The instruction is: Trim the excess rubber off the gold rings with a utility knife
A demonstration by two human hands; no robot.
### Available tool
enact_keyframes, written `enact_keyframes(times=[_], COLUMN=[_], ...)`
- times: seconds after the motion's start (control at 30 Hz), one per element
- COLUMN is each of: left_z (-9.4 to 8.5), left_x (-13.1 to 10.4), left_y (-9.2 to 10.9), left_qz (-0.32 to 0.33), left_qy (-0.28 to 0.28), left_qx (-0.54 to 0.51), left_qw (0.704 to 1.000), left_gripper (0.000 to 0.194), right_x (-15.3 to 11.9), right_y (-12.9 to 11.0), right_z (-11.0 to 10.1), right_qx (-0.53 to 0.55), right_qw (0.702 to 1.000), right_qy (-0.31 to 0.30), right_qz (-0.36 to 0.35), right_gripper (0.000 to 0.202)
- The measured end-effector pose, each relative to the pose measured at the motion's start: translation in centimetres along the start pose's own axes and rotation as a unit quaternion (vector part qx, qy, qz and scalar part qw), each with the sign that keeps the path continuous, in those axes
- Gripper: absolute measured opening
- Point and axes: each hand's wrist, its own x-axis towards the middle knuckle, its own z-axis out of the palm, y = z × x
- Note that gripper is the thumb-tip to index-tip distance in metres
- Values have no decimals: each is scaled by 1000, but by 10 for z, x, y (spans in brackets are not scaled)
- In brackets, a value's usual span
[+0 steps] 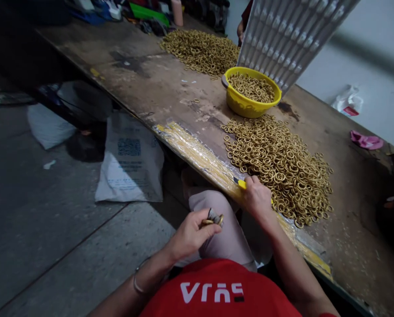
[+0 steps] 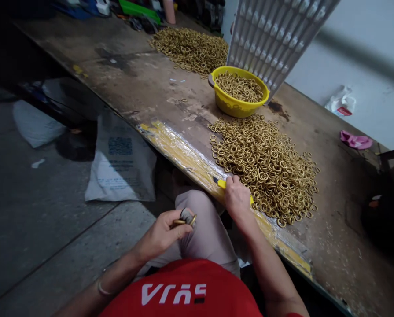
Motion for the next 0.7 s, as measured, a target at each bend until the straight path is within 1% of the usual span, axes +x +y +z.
enact_keyframes(times=[0.07,0.13,0.23,0.3,0.33,0.37,0.4,0.43,0.47,0.53,0.57,0.6,0.63,0.7], left_z=[-1,-2,-3,-4,-4,-5,-5,-5,-5,-5,-5,-4,-4,-2], left_x=[3,9,16,19,21,23,25,28,31,35,37,38,38,37], left_y=[-8,-14,-20,-22,-23,-24,-25,-26,-27,-28,-28,-28,-27,-23], left_qz=[-58,-80,-96,-105,-108,-109,-110,-110,-110,-111,-112,-112,-112,-112], left_qy=[-10,11,54,65,63,57,50,42,37,46,56,63,64,48], left_qx=[-119,-209,-280,-313,-326,-337,-347,-354,-357,-358,-357,-356,-355,-350], left_qw=[991,975,954,942,937,933,930,928,927,926,926,926,926,929], left_gripper=[42,50,48,43,40,37,35,36,39,45,46,45,43,41], right_x=[4,8,14,16,15,14,10,6,1,-10,-15,-20,-23,-27], right_y=[9,14,17,20,21,21,21,21,19,13,9,4,0,-7], right_z=[3,5,7,8,7,6,5,3,2,-2,-4,-5,-5,-5], right_qx=[-21,-26,-20,-6,24,80,161,260,362,521,573,607,629,648], right_qw=[1000,1000,1000,1000,999,995,983,958,921,836,802,776,759,742], right_qy=[13,15,10,19,33,53,72,84,83,42,14,-7,-18,-16], right_qz=[4,6,9,9,0,-19,-47,-83,-119,-165,-171,-171,-169,-172], right_gripper=[25,27,28,25,22,19,17,17,21,28,29,29,29,27])
